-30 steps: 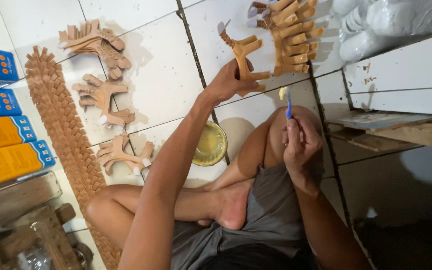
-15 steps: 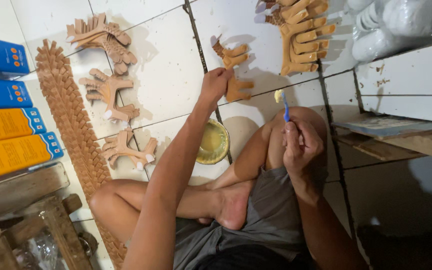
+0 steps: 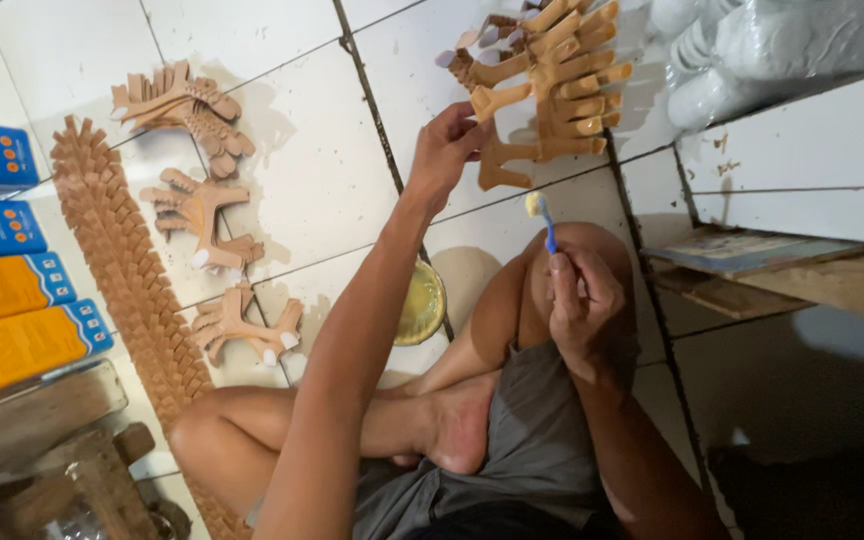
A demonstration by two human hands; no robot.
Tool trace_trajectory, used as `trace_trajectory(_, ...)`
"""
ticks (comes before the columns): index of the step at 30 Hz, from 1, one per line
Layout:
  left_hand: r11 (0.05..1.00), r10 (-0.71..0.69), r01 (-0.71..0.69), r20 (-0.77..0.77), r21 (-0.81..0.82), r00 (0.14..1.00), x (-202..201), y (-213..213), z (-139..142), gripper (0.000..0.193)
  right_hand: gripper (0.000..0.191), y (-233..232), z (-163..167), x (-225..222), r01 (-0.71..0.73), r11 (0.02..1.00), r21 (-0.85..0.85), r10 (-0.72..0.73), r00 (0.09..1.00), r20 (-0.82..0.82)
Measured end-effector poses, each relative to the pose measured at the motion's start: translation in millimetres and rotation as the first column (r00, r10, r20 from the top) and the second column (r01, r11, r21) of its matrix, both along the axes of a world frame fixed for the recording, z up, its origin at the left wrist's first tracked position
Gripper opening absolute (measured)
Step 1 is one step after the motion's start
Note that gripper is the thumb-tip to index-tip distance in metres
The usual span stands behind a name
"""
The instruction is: The person sits on the floor and applies a yellowish liquid to small wooden parts using a toothbrush. They repeatedly dip the brush into a bowl, paint the parts, and place them on the floor to dry.
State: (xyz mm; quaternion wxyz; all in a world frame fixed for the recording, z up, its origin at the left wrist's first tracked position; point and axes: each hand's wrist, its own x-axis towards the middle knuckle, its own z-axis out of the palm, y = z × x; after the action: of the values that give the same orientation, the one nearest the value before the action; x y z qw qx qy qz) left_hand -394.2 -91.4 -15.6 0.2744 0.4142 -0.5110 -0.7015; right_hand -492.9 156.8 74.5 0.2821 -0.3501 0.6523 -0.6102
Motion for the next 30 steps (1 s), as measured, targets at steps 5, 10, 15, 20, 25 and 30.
trace_trajectory(5,0.998,-0.028,0.03,-0.028,0.056,0.999,-29.3,-21.2,-15.7,0.029,0.016,-4.8,-1.5,0.4,0.05,0.999,-0.013,-0.05,0.999,-0.017)
trace_trajectory(10,0.997,-0.053,0.053,0.01,0.056,0.999,-41.8,-25.2,-27.5,0.027,0.016,-6.8,-7.5,-0.3,0.047,0.998,0.035,-0.043,0.993,-0.106)
trace_trajectory(15,0.993,-0.05,0.05,0.003,0.104,0.999,-46.3,-17.2,-33.2,0.028,0.013,-8.0,-10.3,-0.8,0.046,0.998,-0.051,-0.049,0.996,-0.068)
trace_trajectory(20,0.992,-0.032,0.034,-0.014,0.124,0.999,-48.9,-16.5,-36.7,0.029,0.012,-7.9,-11.0,-1.7,0.048,0.999,-0.019,-0.049,0.997,-0.06)
trace_trajectory(25,0.992,-0.039,0.039,0.003,0.117,0.999,-50.2,-17.6,-39.7,0.032,0.014,-6.7,-13.7,-2.0,0.051,0.996,-0.074,-0.055,0.997,-0.057)
trace_trajectory(30,0.994,-0.029,0.024,0.048,0.106,0.998,-50.7,-16.4,-40.0,0.032,0.013,-5.8,-18.0,-3.5,0.008,0.998,-0.058,-0.012,0.998,-0.067)
